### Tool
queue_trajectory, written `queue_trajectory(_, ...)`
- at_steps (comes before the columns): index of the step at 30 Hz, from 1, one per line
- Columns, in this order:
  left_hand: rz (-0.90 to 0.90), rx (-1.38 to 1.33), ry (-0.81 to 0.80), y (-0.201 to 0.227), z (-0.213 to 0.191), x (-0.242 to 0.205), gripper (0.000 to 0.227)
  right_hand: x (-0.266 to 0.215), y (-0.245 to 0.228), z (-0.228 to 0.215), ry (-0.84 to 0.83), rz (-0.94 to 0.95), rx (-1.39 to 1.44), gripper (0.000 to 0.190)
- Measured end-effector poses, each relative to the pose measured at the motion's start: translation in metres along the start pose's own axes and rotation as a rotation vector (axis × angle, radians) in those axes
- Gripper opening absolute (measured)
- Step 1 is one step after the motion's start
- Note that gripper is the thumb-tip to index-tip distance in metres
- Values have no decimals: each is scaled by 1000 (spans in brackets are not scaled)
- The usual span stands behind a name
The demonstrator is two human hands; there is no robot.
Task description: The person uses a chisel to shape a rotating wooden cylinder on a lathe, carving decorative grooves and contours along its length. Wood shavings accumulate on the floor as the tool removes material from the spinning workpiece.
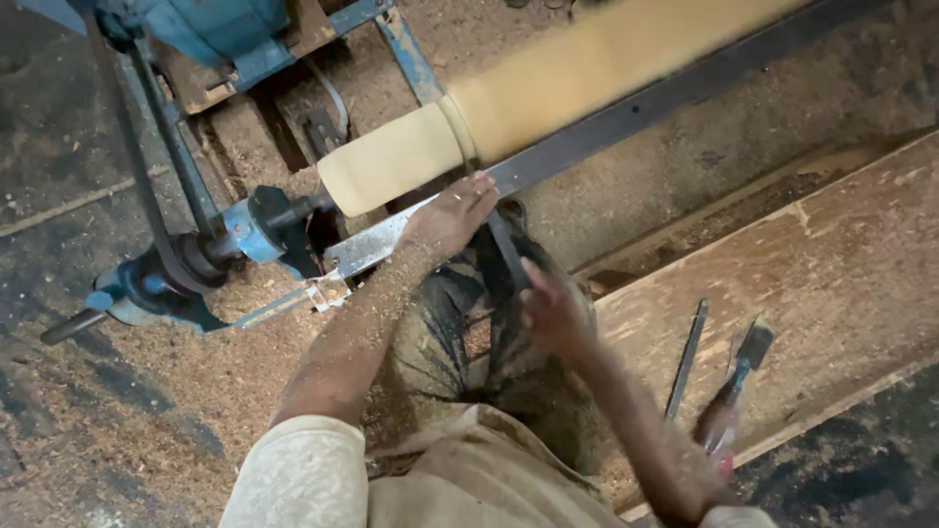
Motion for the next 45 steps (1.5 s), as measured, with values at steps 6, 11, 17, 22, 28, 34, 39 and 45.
queue_trajectory(6,25,-78,-17,7,-11,-2,47,-46,-11,95,-94,1037,1141,59)
queue_trajectory(11,53,-11,0,8,-17,6,47,-31,-16,80,-117,1024,1164,63)
queue_trajectory(17,28,38,-56,4,-2,3,51,-31,-6,43,-302,1025,862,60)
queue_trajectory(22,-2,25,-31,1,2,4,51,-17,1,30,-357,980,729,60)
queue_trajectory(28,-23,22,-63,1,1,4,50,-11,7,22,-387,910,696,59)
queue_trajectory(34,-1,23,-87,4,-4,5,52,-3,14,8,-382,812,526,58)
queue_trajectory(39,-17,-7,-95,2,-3,11,51,17,3,-10,-397,617,374,61)
queue_trajectory(45,-28,-67,-91,2,-11,9,53,24,4,-16,-474,676,412,59)
Point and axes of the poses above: each hand's wrist, its own x-axis towards the middle knuckle, its own z-axis out of the palm, y = z × x, the point moved 10 cm from there along x, towards the middle knuckle, and after that the axes turned 8 degrees about -x, right-handed, at the moved point
